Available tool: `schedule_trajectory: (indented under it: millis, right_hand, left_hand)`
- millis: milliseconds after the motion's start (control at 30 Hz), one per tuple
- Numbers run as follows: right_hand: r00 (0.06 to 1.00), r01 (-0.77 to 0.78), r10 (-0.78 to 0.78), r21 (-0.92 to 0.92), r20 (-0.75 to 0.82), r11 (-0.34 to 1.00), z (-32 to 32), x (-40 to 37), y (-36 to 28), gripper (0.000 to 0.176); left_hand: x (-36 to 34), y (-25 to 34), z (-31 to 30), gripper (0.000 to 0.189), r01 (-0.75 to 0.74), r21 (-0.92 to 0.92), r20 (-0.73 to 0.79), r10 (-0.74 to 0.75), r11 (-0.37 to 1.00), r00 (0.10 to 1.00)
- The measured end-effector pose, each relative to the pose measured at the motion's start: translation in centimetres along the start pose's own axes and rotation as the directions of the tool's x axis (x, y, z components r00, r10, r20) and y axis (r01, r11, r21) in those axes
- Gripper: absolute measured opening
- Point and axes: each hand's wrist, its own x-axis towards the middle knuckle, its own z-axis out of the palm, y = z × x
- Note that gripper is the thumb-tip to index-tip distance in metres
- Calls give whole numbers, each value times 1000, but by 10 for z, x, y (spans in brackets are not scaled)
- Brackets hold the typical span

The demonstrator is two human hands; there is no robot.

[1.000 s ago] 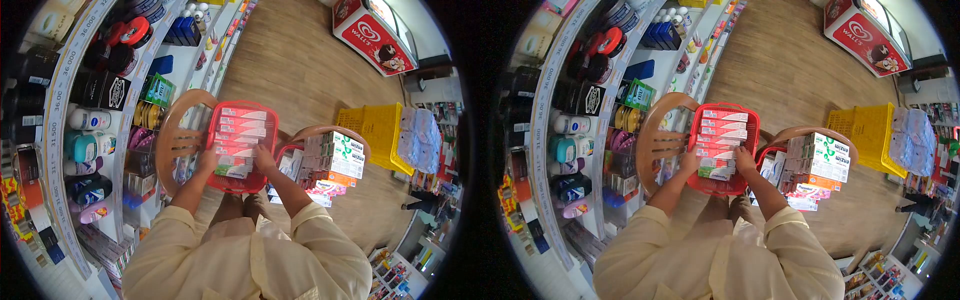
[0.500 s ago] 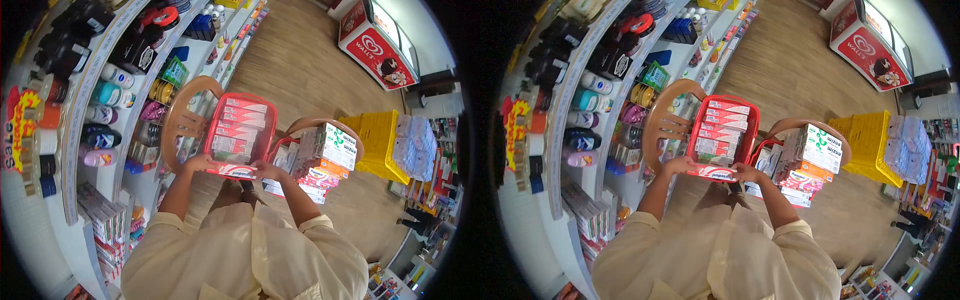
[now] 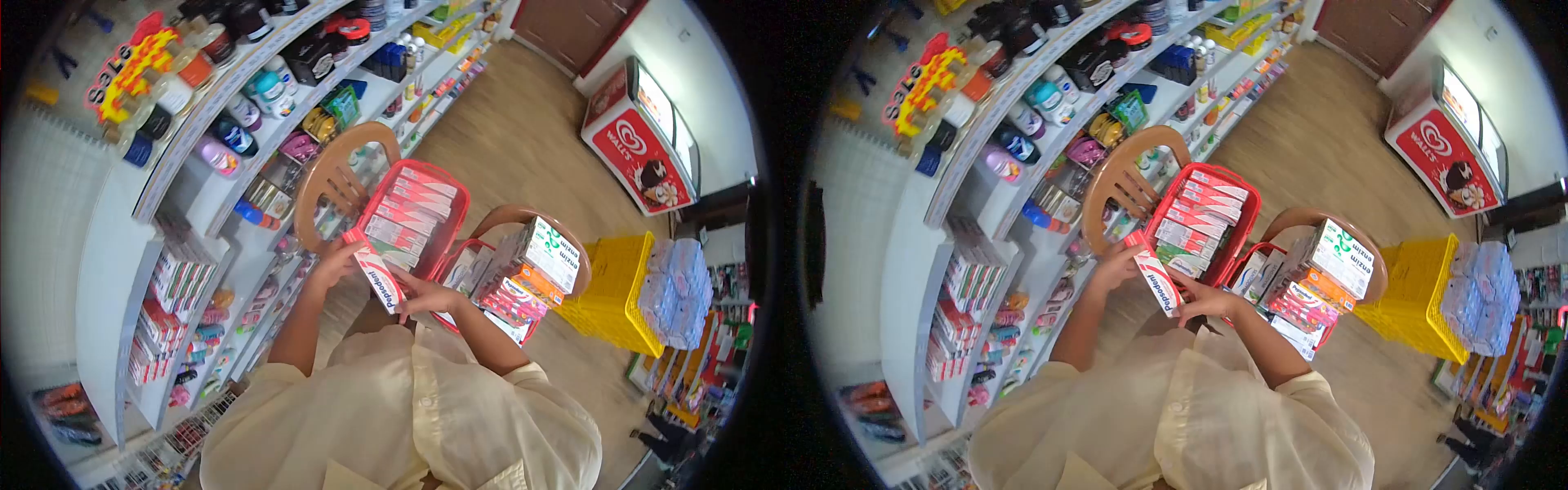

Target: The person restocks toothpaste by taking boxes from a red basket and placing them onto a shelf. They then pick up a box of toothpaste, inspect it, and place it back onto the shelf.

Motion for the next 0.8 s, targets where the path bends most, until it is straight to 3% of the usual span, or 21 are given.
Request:
schedule_trajectory:
  millis: [67,100,167,233,300,433,467,500,567,700,733,800]
  right_hand:
    - [999,35,-34,-39,37,999,13,0,-8,102]
    - [998,31,-28,-51,59,998,22,0,-14,102]
    - [999,48,-48,-39,23,998,37,1,-16,102]
    - [998,27,-25,-26,63,999,43,8,-8,104]
    - [997,-59,57,35,60,998,50,14,-1,102]
    - [989,123,-114,-99,90,988,80,27,-10,100]
    - [980,193,-175,-255,91,948,77,35,-2,99]
    - [979,190,-165,-261,116,946,83,38,-6,99]
    - [985,35,-16,-111,171,993,97,42,-15,103]
    - [970,15,29,-178,240,984,129,57,-25,102]
    - [969,99,-39,-242,245,965,136,63,-20,102]
    - [956,91,7,-320,294,943,149,75,-13,103]
  left_hand:
    - [-16,-7,8,43,-157,-320,45,181,934,983]
    - [-27,-8,12,43,-175,-327,24,193,929,981]
    - [-50,-13,19,44,-237,-604,86,359,761,930]
    - [-71,-17,24,47,-263,-621,41,365,739,930]
    - [-98,-16,29,52,-189,-817,93,449,544,888]
    - [-127,-35,20,59,-288,-788,-5,462,544,887]
    - [-134,-39,16,59,-310,-790,-31,470,530,882]
    - [-142,-41,14,59,-318,-777,-47,454,543,890]
    - [-159,-46,9,58,-330,-754,-78,421,567,903]
    - [-187,-70,-8,54,-359,-793,-116,457,491,882]
    - [-193,-78,-14,50,-371,-796,-106,493,479,863]
    - [-204,-98,-28,48,-429,-786,-157,528,445,835]
